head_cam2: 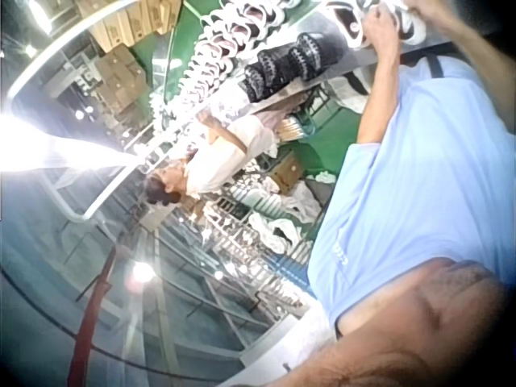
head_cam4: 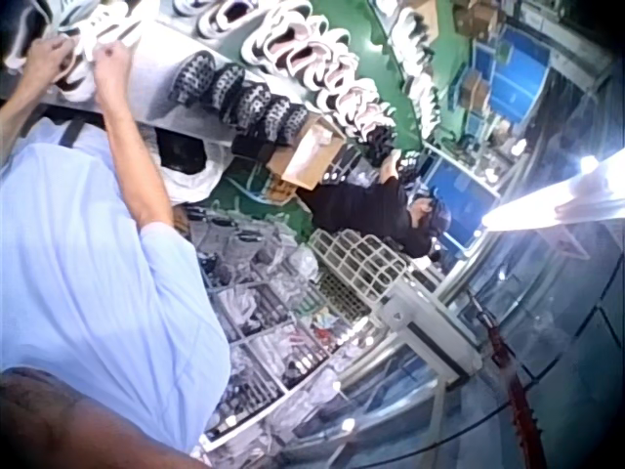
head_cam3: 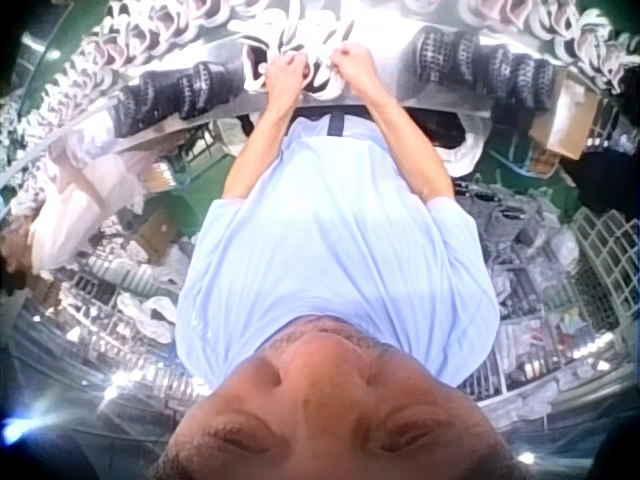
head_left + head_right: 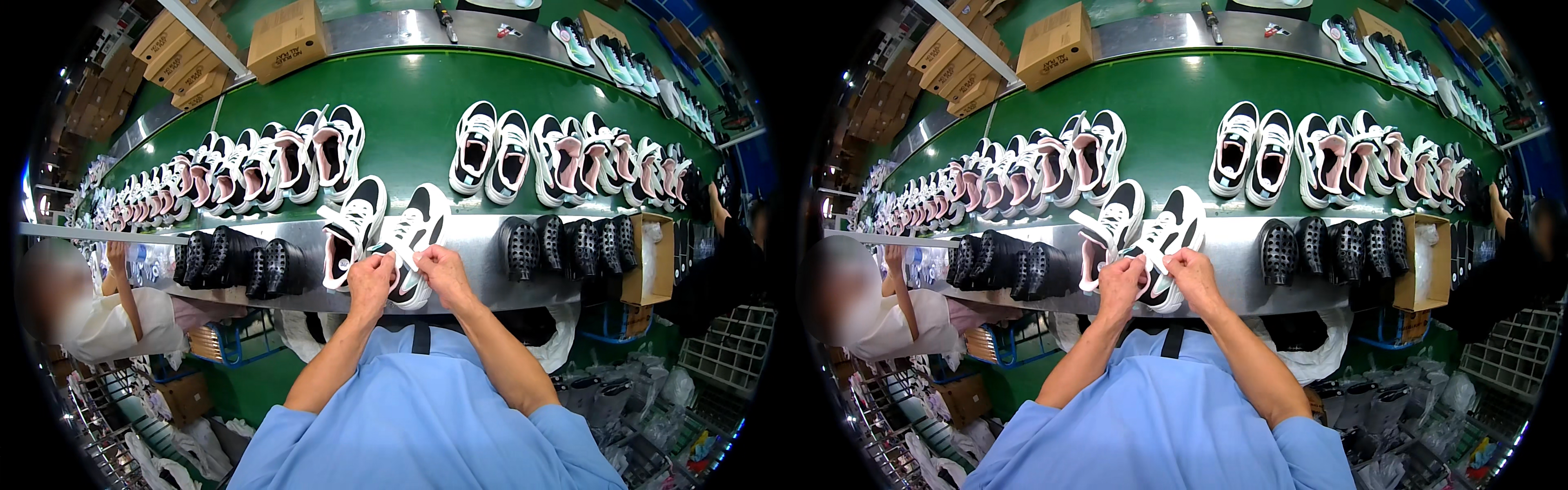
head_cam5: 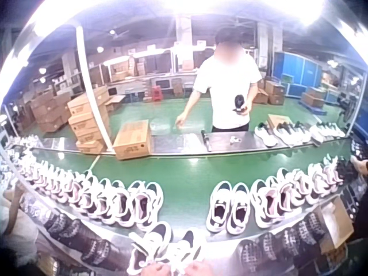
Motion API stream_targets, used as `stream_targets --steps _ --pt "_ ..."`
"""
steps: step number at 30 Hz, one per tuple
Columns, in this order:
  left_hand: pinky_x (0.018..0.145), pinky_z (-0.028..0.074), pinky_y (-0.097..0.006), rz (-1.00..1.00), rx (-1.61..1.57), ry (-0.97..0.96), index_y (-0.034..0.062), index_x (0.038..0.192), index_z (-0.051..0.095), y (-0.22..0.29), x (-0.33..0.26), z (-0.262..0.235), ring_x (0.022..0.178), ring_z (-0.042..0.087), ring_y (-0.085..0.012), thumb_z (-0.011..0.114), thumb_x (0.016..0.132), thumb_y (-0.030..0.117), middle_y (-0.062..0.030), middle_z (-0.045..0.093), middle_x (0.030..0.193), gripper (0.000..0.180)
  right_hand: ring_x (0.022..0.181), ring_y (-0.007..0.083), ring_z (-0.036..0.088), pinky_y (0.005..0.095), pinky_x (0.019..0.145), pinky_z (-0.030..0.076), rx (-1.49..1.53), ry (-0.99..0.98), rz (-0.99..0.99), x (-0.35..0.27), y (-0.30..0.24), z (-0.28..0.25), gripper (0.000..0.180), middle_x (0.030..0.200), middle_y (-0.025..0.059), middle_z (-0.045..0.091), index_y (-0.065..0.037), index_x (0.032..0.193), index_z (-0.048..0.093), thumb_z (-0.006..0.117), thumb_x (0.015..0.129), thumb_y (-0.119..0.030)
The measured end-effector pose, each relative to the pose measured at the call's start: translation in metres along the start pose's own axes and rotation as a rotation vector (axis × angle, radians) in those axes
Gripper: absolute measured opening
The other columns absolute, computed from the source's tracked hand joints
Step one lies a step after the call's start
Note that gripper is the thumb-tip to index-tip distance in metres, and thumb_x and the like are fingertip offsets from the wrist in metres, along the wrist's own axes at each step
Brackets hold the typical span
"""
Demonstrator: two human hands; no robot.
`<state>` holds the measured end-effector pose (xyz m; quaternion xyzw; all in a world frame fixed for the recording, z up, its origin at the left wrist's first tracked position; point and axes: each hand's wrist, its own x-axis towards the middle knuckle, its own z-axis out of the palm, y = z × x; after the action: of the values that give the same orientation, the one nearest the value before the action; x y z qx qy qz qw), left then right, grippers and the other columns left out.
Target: The person picks up individual shoes from a conveyor belt, fastens the velcro straps on each shoe, and places them back onto the belt or into a container.
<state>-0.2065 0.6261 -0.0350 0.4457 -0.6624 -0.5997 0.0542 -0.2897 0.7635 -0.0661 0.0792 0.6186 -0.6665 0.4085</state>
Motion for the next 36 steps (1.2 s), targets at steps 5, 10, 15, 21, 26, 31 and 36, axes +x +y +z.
stream_targets --steps 5,10,15,21,26,31,36 --pt "0.059 0.048 -0.032 -0.006 0.022 0.006 -0.0070 0.080 0.074 0.001 -0.004 0.002 0.058 0.059 -0.0146 0.073 0.096 0.025 -0.0099 0.068 0.065 0.035 0.066 0.0189 0.063 0.0365 0.063 0.049 -0.367 0.031 -0.225 0.009 0.022 -0.007 0.028 0.070 0.0098 0.067 0.004 0.086 0.069 0.078 0.092 -0.023" --pt "0.066 0.053 -0.040 0.175 0.213 -0.024 -0.0052 0.095 0.074 -0.018 -0.005 0.002 0.064 0.067 -0.0311 0.071 0.097 0.020 -0.0196 0.071 0.076 0.025 0.070 0.0301 0.066 0.0419 0.068 0.052 -0.568 0.090 -0.231 0.006 0.028 -0.019 0.031 0.075 0.0152 0.070 0.003 0.090 0.068 0.079 0.091 -0.026" --pt "0.082 0.054 -0.045 0.706 0.578 -0.044 0.0029 0.113 0.072 0.004 -0.041 -0.055 0.092 0.067 -0.0360 0.071 0.091 0.009 -0.0166 0.071 0.098 0.023 0.069 0.0231 0.063 0.0378 0.067 0.053 -0.743 0.264 -0.294 -0.028 0.012 -0.024 0.037 0.080 0.0137 0.068 0.003 0.107 0.066 0.079 0.090 -0.027" --pt "0.087 0.051 -0.051 0.591 0.936 0.307 0.0036 0.122 0.065 0.006 -0.011 -0.108 0.103 0.059 -0.0405 0.079 0.086 0.015 -0.0182 0.063 0.109 0.041 0.087 0.0369 0.064 0.0461 0.076 0.052 -0.727 0.213 -0.690 -0.040 -0.045 0.022 0.016 0.090 0.0167 0.064 -0.001 0.104 0.065 0.071 0.092 -0.009" --pt "0.084 0.052 -0.048 0.725 0.847 0.306 0.0068 0.110 0.070 0.027 0.005 -0.106 0.098 0.060 -0.0363 0.080 0.085 0.012 -0.0140 0.063 0.102 0.028 0.089 0.0359 0.063 0.0460 0.078 0.052 -0.841 0.130 -0.832 -0.030 -0.077 0.057 0.007 0.092 0.0136 0.066 -0.003 0.094 0.068 0.071 0.090 -0.007" --pt "0.084 0.052 -0.047 0.739 0.729 0.326 0.0085 0.113 0.072 0.029 0.039 -0.115 0.099 0.061 -0.0357 0.082 0.083 0.012 -0.0123 0.063 0.105 0.032 0.102 0.0375 0.064 0.0467 0.089 0.052 -0.925 -0.013 -0.738 0.009 -0.086 0.088 0.033 0.108 0.0182 0.068 0.001 0.115 0.066 0.075 0.089 -0.018" --pt "0.081 0.052 -0.046 0.795 0.712 0.301 0.0088 0.107 0.070 0.006 0.056 -0.103 0.097 0.061 -0.0360 0.081 0.081 0.010 -0.0137 0.062 0.103 0.028 0.116 0.0473 0.065 0.0528 0.099 0.053 -1.242 -0.162 -0.351 0.014 -0.067 0.140 0.088 0.119 0.0346 0.065 0.005 0.150 0.041 0.085 0.078 -0.020"
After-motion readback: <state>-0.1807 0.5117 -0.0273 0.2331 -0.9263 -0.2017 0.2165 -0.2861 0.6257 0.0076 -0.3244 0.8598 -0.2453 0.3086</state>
